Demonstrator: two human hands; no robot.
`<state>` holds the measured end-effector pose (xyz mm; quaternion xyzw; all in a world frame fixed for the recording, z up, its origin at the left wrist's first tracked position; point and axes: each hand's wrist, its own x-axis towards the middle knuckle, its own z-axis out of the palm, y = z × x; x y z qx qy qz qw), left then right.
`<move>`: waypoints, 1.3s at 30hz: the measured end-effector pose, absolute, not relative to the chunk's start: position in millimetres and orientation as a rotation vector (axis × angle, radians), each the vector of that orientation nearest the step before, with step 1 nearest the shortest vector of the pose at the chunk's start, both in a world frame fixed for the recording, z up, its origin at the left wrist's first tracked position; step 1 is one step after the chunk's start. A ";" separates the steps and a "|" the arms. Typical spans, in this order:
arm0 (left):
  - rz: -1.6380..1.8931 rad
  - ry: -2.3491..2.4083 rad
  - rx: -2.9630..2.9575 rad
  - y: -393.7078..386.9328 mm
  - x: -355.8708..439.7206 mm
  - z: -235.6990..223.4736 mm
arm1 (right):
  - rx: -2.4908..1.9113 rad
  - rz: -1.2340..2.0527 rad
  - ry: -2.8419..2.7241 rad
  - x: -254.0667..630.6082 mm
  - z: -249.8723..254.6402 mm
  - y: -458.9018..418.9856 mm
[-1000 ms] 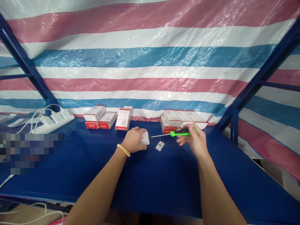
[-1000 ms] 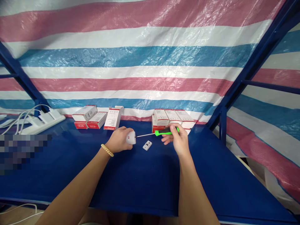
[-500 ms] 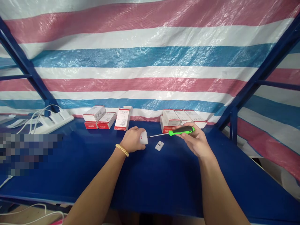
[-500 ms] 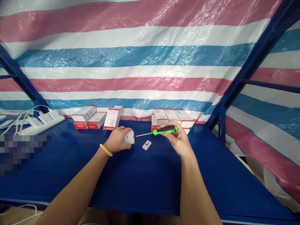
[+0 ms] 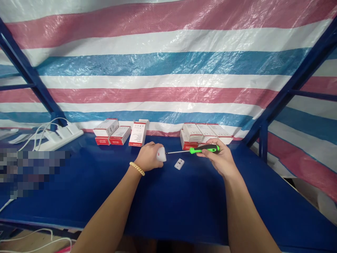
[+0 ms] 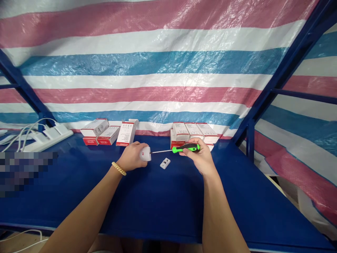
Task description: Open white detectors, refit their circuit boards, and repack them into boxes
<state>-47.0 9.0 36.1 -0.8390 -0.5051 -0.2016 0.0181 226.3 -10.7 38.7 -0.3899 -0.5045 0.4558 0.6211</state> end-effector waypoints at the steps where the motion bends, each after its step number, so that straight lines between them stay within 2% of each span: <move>1: -0.646 -1.577 -2.603 9.7 -47.7 35.4 | -0.841 1.059 -1.175 226.5 38.6 -11.8; 6: -0.816 -1.599 -2.610 9.7 -48.1 34.7 | -0.684 1.097 -1.190 227.9 36.4 -13.2; 13: -1.379 -1.593 -2.832 4.1 -46.8 36.5 | -0.603 1.040 -0.890 231.5 28.6 1.1; 17: -1.720 -1.581 -3.002 6.3 -44.6 32.4 | -0.725 1.009 -0.742 227.7 16.3 12.6; 21: -2.217 -1.556 -3.120 12.3 -43.4 26.9 | -0.891 1.014 -0.705 220.8 3.7 18.7; 26: -2.628 -1.635 -3.085 16.8 -45.1 21.8 | -1.123 0.985 -0.932 215.3 -7.7 20.7; 29: -2.642 -1.687 -3.112 16.3 -46.1 22.3 | -1.327 0.821 -1.233 214.8 -12.6 21.1; 33: -2.490 -1.791 -3.317 12.1 -44.8 27.7 | -1.460 0.525 -1.570 210.6 -8.1 17.0; 36: -2.289 -1.874 -3.552 9.0 -42.9 31.3 | -1.252 0.348 -1.646 198.4 6.4 6.4; 39: -1.889 -1.930 -3.840 8.6 -42.3 31.2 | -0.966 0.461 -1.790 179.7 23.1 -9.4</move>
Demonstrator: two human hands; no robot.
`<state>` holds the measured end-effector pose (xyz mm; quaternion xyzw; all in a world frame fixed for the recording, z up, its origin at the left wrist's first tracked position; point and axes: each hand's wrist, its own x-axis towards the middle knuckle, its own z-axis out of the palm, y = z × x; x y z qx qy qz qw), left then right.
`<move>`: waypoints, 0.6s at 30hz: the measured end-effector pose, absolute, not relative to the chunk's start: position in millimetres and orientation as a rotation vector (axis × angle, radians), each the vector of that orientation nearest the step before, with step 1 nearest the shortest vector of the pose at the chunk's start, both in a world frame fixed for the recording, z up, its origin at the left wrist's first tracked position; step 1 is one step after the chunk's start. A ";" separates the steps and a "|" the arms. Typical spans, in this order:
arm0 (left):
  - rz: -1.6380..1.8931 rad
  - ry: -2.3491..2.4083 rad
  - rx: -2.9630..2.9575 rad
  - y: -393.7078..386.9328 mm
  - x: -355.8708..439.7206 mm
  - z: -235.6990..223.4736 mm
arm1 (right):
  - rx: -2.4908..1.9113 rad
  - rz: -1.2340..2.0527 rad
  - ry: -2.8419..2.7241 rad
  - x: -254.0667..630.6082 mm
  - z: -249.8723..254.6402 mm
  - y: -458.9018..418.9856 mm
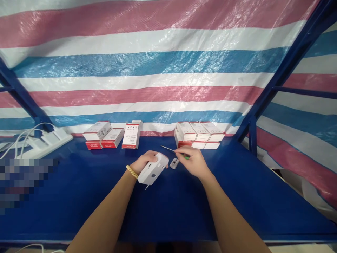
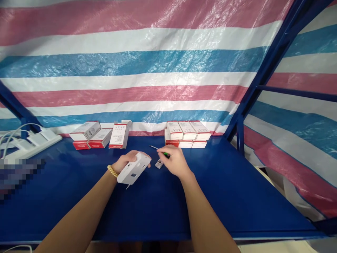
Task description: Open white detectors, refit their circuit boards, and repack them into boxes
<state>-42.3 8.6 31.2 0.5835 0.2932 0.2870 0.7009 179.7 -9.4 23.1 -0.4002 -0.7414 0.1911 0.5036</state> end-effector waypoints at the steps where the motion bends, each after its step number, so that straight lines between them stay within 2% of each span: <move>1: 0.580 0.648 1.315 9.1 -42.6 30.3 | -0.925 0.505 -1.846 173.6 27.7 -14.6; 7: 0.368 0.583 1.326 13.4 -46.2 20.3 | -0.834 0.782 -2.021 157.8 38.3 -29.5; 18: 0.274 0.586 1.258 16.0 -47.3 16.0 | -0.950 0.760 -2.001 154.6 30.4 -29.9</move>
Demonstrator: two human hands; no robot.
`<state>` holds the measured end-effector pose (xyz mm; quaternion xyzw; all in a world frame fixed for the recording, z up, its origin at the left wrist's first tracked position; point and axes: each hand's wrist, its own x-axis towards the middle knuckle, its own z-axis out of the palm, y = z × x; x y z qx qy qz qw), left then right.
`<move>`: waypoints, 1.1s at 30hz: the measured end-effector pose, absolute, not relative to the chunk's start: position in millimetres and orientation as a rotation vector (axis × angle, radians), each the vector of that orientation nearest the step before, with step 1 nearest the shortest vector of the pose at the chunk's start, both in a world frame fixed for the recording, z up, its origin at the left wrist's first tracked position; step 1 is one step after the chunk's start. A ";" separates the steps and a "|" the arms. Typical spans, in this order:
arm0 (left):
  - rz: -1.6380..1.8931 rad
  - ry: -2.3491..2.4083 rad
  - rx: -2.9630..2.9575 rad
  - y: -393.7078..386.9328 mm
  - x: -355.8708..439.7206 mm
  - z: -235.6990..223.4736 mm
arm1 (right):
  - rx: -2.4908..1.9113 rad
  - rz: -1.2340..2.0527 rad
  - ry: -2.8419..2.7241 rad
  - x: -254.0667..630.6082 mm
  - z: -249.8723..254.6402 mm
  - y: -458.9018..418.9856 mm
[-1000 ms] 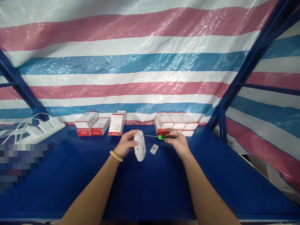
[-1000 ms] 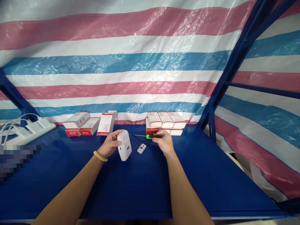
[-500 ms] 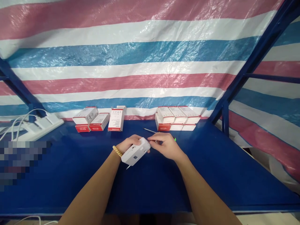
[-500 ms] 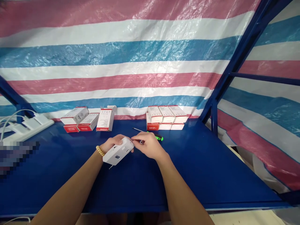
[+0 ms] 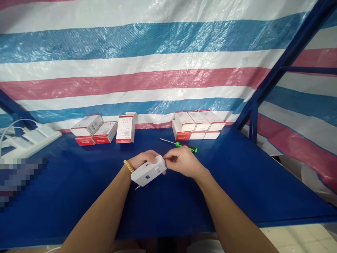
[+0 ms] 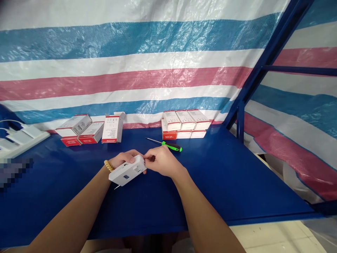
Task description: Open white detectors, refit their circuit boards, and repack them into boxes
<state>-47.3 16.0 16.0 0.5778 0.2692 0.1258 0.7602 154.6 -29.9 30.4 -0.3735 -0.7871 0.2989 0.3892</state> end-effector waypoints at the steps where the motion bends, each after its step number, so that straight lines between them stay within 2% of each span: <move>1: 0.259 0.573 1.255 16.2 -47.6 15.7 | -0.948 0.775 -2.011 154.6 30.8 -30.5; 10: 0.241 0.487 1.224 18.1 -48.6 11.6 | -0.976 0.659 -2.038 151.6 28.7 -32.7; 21: 0.216 0.481 1.226 15.2 -47.6 18.1 | -0.942 0.839 -2.049 155.3 31.1 -32.7; 33: 0.205 0.501 1.277 19.6 -50.2 11.8 | -0.979 0.729 -2.060 151.7 31.7 -33.0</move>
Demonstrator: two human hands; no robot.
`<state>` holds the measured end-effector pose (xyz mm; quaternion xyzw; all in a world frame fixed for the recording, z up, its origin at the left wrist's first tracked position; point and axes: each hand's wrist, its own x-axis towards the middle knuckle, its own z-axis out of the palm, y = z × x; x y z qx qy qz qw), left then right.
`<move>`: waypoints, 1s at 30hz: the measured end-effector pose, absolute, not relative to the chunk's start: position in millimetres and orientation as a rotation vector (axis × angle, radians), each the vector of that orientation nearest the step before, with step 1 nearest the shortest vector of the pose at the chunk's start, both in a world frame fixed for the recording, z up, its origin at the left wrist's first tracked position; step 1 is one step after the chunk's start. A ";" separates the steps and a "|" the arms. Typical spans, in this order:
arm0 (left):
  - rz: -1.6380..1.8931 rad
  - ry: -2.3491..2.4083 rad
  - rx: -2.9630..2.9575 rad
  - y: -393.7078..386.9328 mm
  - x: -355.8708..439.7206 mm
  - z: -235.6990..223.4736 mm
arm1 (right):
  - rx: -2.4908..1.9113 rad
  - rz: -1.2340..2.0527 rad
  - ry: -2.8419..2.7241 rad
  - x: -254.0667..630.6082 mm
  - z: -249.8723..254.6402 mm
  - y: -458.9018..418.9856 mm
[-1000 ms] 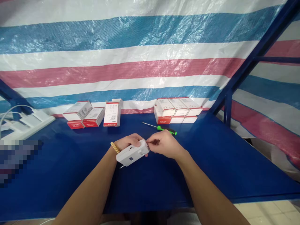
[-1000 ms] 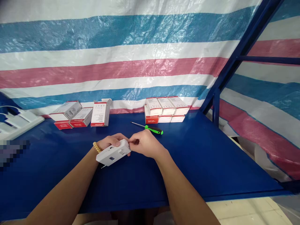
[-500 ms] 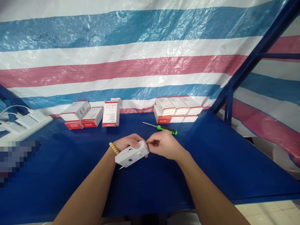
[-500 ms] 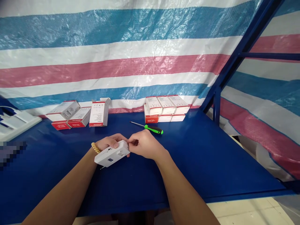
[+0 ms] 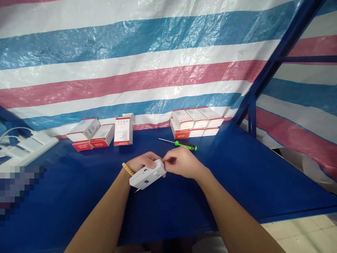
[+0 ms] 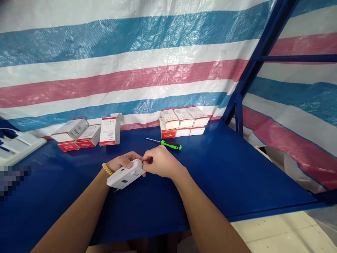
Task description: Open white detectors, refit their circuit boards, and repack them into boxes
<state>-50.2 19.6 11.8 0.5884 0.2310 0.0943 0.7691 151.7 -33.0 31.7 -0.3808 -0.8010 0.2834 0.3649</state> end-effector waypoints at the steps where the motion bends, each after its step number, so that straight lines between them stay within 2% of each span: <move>1: 0.201 0.503 1.281 20.0 -50.8 10.9 | -0.960 0.734 -2.066 152.2 32.6 -33.2; 21: 0.243 0.523 1.266 17.9 -49.3 11.0 | -1.042 0.696 -2.058 150.5 32.6 -33.9; 30: 0.252 0.546 1.264 16.9 -50.3 15.3 | -0.912 1.145 -1.957 158.1 34.2 -33.2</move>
